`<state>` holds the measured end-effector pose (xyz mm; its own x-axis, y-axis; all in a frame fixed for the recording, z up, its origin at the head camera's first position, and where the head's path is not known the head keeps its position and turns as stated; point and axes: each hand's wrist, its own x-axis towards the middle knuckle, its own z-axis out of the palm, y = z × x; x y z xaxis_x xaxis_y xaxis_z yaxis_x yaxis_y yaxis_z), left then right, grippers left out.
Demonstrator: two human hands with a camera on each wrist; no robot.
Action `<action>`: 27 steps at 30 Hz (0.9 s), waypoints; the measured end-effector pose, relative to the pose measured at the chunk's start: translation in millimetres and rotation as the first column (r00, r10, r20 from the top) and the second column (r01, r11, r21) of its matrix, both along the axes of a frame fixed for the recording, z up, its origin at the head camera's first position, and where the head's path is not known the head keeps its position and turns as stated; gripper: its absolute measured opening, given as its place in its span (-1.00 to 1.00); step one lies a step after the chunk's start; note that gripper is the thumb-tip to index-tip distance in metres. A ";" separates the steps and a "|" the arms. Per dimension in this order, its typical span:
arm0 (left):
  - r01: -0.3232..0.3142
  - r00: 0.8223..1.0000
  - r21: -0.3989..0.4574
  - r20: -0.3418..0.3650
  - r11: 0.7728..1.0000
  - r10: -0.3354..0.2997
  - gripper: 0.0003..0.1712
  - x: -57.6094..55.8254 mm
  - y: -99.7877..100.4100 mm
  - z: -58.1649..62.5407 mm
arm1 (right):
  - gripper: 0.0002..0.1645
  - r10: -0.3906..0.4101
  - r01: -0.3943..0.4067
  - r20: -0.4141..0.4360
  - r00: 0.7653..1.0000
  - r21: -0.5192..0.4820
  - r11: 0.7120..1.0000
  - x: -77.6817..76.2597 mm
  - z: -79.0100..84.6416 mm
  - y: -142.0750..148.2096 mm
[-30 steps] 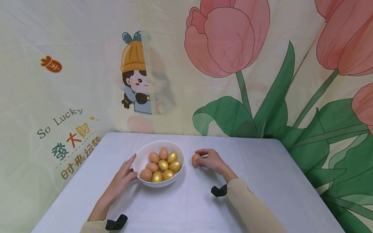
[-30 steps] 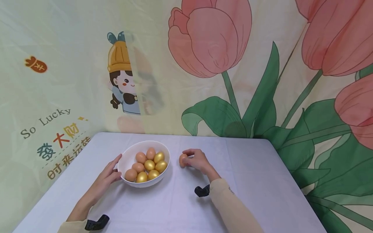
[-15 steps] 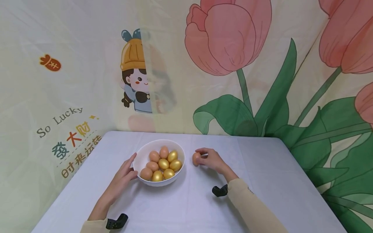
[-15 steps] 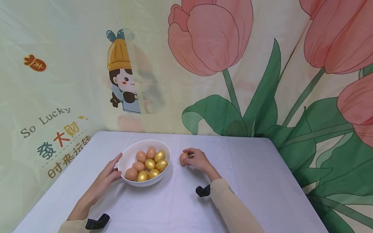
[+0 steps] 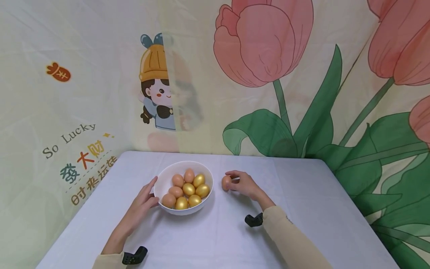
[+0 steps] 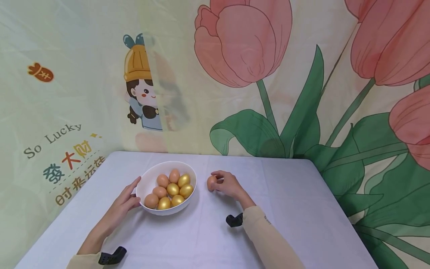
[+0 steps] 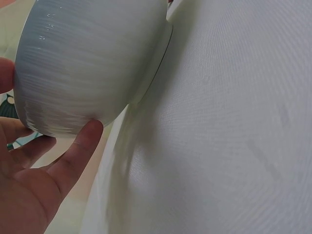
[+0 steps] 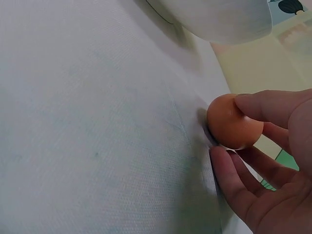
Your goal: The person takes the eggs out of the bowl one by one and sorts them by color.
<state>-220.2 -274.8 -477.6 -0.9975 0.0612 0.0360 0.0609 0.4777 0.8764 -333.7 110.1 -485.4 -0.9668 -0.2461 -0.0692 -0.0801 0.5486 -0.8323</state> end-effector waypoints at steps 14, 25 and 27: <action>0.003 1.000 -0.002 0.000 1.000 -0.003 -0.16 -0.8 -0.3 -1.4 | -0.28 0.027 -0.027 -0.010 1.000 -0.006 1.000 1.5 2.4 3.4; -0.003 1.000 0.003 0.006 1.000 0.003 -0.16 -0.6 0.9 -0.4 | -0.26 0.050 -0.050 -0.055 0.997 0.002 0.999 9.9 20.2 11.0; -0.005 1.000 0.008 0.011 1.000 0.005 -0.16 -0.6 1.2 -0.6 | -0.27 0.062 -0.062 -0.078 0.995 0.007 0.998 12.2 26.9 12.5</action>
